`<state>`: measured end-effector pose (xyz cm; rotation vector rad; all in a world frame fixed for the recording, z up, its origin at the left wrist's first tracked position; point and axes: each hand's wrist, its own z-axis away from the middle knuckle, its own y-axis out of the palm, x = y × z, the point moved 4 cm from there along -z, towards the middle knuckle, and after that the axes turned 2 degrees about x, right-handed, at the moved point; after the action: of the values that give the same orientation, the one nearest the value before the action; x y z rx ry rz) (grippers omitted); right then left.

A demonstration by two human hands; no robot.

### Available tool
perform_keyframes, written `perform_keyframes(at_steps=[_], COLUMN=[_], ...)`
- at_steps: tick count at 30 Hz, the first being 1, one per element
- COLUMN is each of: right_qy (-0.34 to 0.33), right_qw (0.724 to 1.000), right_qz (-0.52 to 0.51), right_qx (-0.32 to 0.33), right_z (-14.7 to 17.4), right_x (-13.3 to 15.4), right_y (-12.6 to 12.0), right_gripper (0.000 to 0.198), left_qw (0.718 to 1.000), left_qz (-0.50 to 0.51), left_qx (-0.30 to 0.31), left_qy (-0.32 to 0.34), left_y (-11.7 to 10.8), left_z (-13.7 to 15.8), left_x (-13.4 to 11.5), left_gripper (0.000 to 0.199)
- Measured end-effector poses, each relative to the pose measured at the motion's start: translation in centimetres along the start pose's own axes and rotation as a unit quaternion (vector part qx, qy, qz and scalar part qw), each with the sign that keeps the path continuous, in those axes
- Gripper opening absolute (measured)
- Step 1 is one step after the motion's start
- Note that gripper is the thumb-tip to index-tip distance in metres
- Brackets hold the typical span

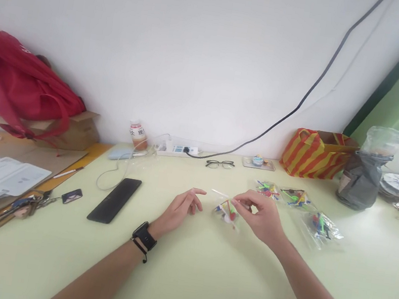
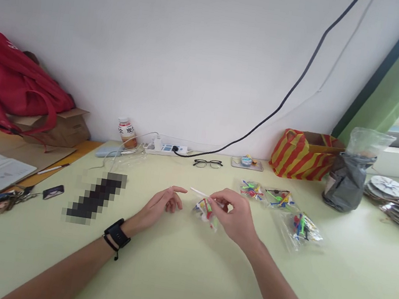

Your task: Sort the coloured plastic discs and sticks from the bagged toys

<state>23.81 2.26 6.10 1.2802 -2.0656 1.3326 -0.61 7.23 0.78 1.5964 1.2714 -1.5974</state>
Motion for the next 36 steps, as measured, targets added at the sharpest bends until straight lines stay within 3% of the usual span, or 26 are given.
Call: perform_keyframes(at_steps=[3, 5, 8, 13, 18, 24, 27, 31, 33, 36], right_qy=[-0.07, -0.11, -0.122, -0.038, 0.086, 0.17, 0.186, 0.173, 0.148, 0.081], right_qw=[0.994, 0.98, 0.943, 0.899, 0.864, 0.824, 0.826, 0.854, 0.866, 0.901], right_qz=[0.081, 0.166, 0.293, 0.385, 0.443, 0.487, 0.483, 0.44, 0.431, 0.398], right_qx=[-0.022, 0.016, 0.101, 0.205, 0.224, 0.233, 0.223, 0.216, 0.204, 0.153], right_z=[0.6, 1.1, 1.7, 1.9, 1.8, 1.7, 1.5, 1.3, 1.1, 0.7], right_x=[0.6, 0.8, 0.5, -0.5, -1.3, -3.4, -4.3, -5.0, -4.7, -3.0], right_y=[0.4, 1.7, 4.3, 6.1, 4.5, 2.0, 0.7, 0.2, 0.6, 1.1], right_gripper=[0.02, 0.024, 0.025, 0.018, 0.017, 0.025, 0.029, 0.039, 0.039, 0.025], left_qw=[1.0, 1.0, 1.0, 1.0, 0.999, 0.999, 0.999, 0.998, 0.998, 0.996], left_qz=[0.003, -0.004, -0.014, -0.02, -0.026, -0.029, -0.034, -0.05, -0.062, -0.077], left_qx=[-0.002, 0.003, 0.009, 0.011, 0.015, 0.013, 0.019, 0.029, 0.033, 0.035], left_qy=[-0.016, -0.014, -0.01, -0.016, -0.013, -0.016, -0.016, -0.013, -0.009, -0.004], left_y=[0.0, 0.0, 0.2, 0.2, 0.3, 0.2, 0.3, 0.3, 0.4, 0.5], left_z=[-0.1, 0.0, 0.2, 0.1, 0.1, 0.1, 0.1, 0.1, 0.1, 0.1], left_x=[0.6, 0.4, 0.0, 0.1, 0.4, 0.4, 0.4, 0.5, 0.4, 0.2], left_gripper=[0.064, 0.063, 0.062, 0.062, 0.06, 0.059, 0.058, 0.056, 0.055, 0.054])
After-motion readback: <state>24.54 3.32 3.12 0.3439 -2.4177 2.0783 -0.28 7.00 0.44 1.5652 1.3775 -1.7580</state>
